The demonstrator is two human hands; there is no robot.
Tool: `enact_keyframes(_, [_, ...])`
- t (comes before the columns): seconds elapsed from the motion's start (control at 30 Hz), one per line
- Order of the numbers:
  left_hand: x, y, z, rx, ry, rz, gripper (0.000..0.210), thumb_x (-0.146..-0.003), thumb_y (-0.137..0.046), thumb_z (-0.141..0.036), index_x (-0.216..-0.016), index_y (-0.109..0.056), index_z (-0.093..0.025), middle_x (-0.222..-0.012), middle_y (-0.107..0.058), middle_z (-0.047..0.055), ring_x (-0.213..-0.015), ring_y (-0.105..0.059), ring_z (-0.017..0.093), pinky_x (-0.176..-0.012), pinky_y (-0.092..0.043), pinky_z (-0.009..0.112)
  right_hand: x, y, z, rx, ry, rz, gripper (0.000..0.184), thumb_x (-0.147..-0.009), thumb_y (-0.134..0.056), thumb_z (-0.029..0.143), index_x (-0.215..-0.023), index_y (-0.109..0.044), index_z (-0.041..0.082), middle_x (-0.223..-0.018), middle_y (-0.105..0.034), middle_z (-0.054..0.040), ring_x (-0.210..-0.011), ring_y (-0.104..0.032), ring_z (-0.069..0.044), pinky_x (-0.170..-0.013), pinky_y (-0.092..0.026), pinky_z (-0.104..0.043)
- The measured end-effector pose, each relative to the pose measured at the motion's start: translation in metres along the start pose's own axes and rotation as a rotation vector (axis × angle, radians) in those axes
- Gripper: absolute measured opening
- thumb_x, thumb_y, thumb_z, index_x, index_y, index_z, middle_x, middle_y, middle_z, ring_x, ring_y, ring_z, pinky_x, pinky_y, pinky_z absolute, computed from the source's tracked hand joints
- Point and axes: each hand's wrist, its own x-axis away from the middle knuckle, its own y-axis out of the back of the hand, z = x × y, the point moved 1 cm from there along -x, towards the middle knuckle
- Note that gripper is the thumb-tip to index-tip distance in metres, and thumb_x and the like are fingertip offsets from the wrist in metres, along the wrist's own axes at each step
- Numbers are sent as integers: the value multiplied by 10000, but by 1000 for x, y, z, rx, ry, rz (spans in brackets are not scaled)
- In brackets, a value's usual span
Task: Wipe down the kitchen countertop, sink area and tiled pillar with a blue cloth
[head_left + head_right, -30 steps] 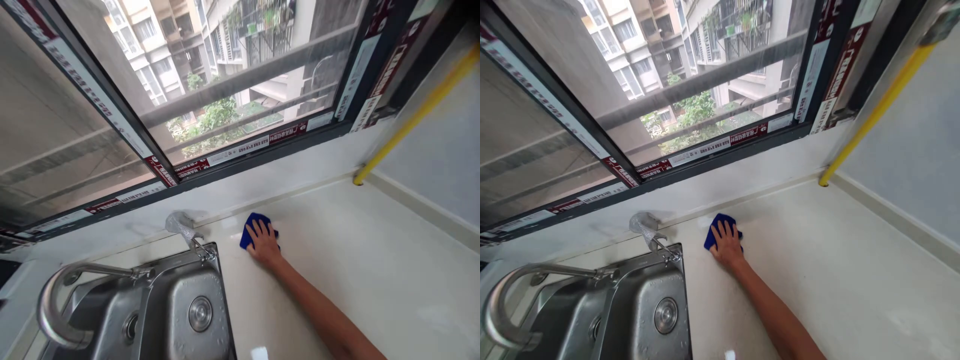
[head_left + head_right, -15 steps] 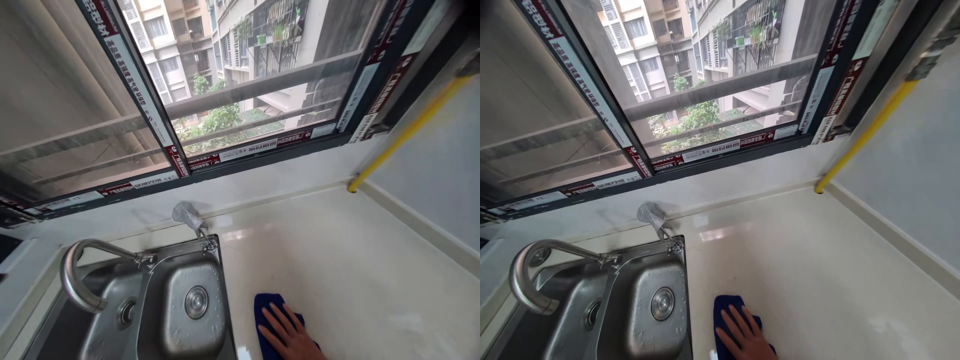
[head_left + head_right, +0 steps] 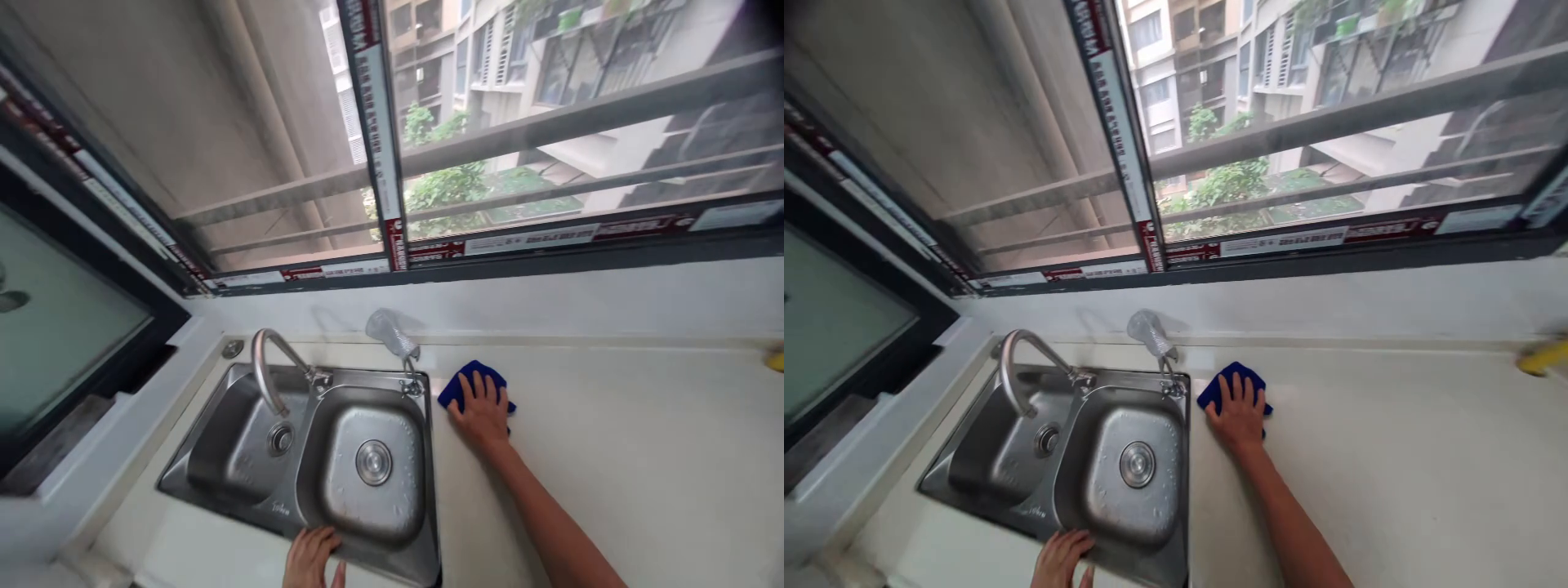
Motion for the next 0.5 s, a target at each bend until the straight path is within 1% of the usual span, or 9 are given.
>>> enact_keyframes(0.07, [-4,13,-11,74,92,48,304,-855,-631,-395,-1145,-653,-306,-1128,-736,-2,-1058,-678,220,-959,-564,475,8,5,5,11,-18,-5,532,-924,-613,470,-1381,-492,225,-1503,-410,-105,-1350,-413,-322,-1124,-343,-616])
enact_keyframes(0.13, [-6,23,-21,158,167,82,281,-872,-609,-384,-1131,-659,-287,-1123,-729,24,-1070,-667,231,-1001,-538,509,22,12,13,13,-15,-13,587,-914,-614,494,-1419,-458,238,-1554,-346,-103,-1398,-346,-340,-1156,-267,-642])
enact_keyframes(0.23, [-7,33,-28,275,242,99,270,-876,-597,-365,-1111,-666,-251,-1104,-721,59,-1072,-653,242,-1048,-499,540,57,15,21,3,23,-32,637,-908,-542,499,-1490,-387,294,-1630,-232,-85,-1438,-277,-378,-1159,-183,-684])
enact_keyframes(0.3, [-6,35,-29,336,278,89,311,-859,-611,-345,-1144,-652,-228,-1110,-714,74,-1082,-643,253,-1066,-480,562,91,11,21,-12,53,-66,643,-903,-407,451,-1527,-332,312,-1642,-220,-62,-1448,-275,-394,-1144,-207,-685])
enact_keyframes(0.33, [-5,34,-29,361,290,80,352,-850,-617,-342,-1178,-636,-216,-1123,-710,80,-1093,-637,258,-1072,-474,568,111,9,19,-41,69,-121,676,-891,-351,431,-1548,-287,287,-1634,-242,-67,-1459,-263,-394,-1147,-214,-674])
enact_keyframes(0.4, [-2,30,-27,400,309,61,445,-852,-609,-345,-1269,-582,-191,-1169,-696,100,-1125,-621,267,-1082,-465,572,156,3,15,-62,80,-172,754,-849,-350,442,-1570,-204,276,-1624,-268,-77,-1462,-264,-406,-1136,-228,-682])
enact_keyframes(0.5, [6,22,-24,455,309,33,492,-903,-523,-323,-1371,-495,-173,-1240,-668,126,-1162,-605,259,-1095,-460,555,223,1,19,-51,95,-159,844,-782,-422,456,-1569,-142,340,-1622,-273,-42,-1437,-312,-429,-1103,-261,-703])
